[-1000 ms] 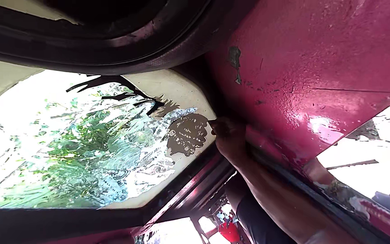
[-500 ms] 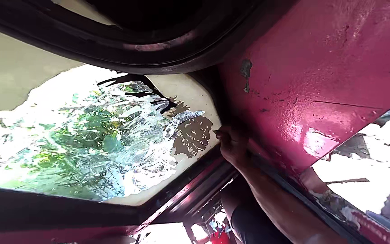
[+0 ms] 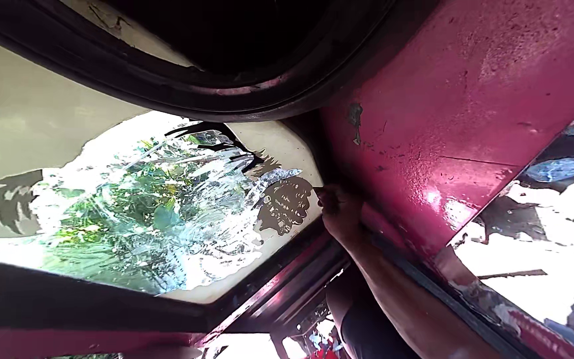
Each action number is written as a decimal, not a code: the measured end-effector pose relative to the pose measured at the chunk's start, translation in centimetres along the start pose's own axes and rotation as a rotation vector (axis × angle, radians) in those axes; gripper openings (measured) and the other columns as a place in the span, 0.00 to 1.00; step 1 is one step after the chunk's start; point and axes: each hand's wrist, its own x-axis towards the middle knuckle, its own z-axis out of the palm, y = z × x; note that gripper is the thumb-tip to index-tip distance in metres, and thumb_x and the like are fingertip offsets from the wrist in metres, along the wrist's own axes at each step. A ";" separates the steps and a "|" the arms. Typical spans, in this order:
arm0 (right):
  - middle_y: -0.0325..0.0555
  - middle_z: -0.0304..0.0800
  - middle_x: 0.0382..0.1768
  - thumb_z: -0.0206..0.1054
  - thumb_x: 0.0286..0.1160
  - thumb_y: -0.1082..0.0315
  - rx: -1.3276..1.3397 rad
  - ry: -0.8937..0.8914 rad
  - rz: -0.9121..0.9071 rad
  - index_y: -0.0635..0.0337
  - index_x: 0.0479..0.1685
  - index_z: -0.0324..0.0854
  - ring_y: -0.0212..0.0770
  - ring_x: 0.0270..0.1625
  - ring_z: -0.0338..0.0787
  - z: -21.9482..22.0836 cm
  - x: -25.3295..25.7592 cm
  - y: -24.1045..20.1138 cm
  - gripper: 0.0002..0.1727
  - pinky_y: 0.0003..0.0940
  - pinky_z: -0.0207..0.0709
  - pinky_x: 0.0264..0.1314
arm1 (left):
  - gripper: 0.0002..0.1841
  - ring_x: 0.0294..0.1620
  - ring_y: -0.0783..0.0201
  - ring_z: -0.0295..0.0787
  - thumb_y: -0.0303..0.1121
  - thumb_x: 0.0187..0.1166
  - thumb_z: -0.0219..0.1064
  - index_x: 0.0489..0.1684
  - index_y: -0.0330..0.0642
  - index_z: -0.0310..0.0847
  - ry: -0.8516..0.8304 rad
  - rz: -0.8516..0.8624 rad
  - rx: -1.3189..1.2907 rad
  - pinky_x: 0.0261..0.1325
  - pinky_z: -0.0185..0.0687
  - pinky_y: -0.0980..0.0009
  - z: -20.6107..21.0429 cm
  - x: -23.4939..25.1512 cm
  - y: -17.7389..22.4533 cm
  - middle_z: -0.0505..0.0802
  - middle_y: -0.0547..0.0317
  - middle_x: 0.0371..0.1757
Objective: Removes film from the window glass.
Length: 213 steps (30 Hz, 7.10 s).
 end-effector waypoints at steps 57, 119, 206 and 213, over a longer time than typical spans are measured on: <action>0.53 0.92 0.32 0.65 0.76 0.77 -0.145 0.013 -0.046 0.71 0.41 0.89 0.41 0.32 0.91 -0.1 0.7 -1.5 0.07 0.39 0.86 0.39 | 0.29 0.60 0.77 0.86 0.44 0.94 0.24 0.74 0.31 0.62 -0.076 0.069 0.002 0.68 0.79 0.73 -2.0 1.0 -2.7 0.88 0.62 0.57; 0.55 0.91 0.32 0.64 0.74 0.78 -0.234 -0.025 -0.145 0.74 0.40 0.86 0.40 0.33 0.90 -0.4 2.2 -2.7 0.07 0.35 0.83 0.41 | 0.25 0.56 0.65 0.87 0.27 0.90 0.22 0.69 0.14 0.56 0.050 0.065 0.068 0.65 0.82 0.67 -0.8 0.6 -1.4 0.84 0.42 0.54; 0.53 0.90 0.29 0.65 0.74 0.78 -0.151 0.005 -0.424 0.72 0.34 0.88 0.37 0.32 0.89 -0.1 2.9 -2.5 0.07 0.28 0.82 0.39 | 0.30 0.72 0.64 0.77 0.35 0.93 0.18 0.81 0.18 0.46 0.052 -0.002 0.147 0.78 0.70 0.68 -0.2 0.0 0.0 0.76 0.38 0.70; 0.40 0.90 0.38 0.73 0.69 0.75 0.411 -0.278 -0.002 0.65 0.40 0.87 0.25 0.37 0.88 -2.2 -5.4 -6.4 0.04 0.22 0.88 0.42 | 0.16 0.44 0.79 0.80 0.36 0.90 0.54 0.54 0.27 0.75 -0.312 0.569 0.417 0.50 0.78 0.79 -2.6 -0.2 5.9 0.84 0.62 0.45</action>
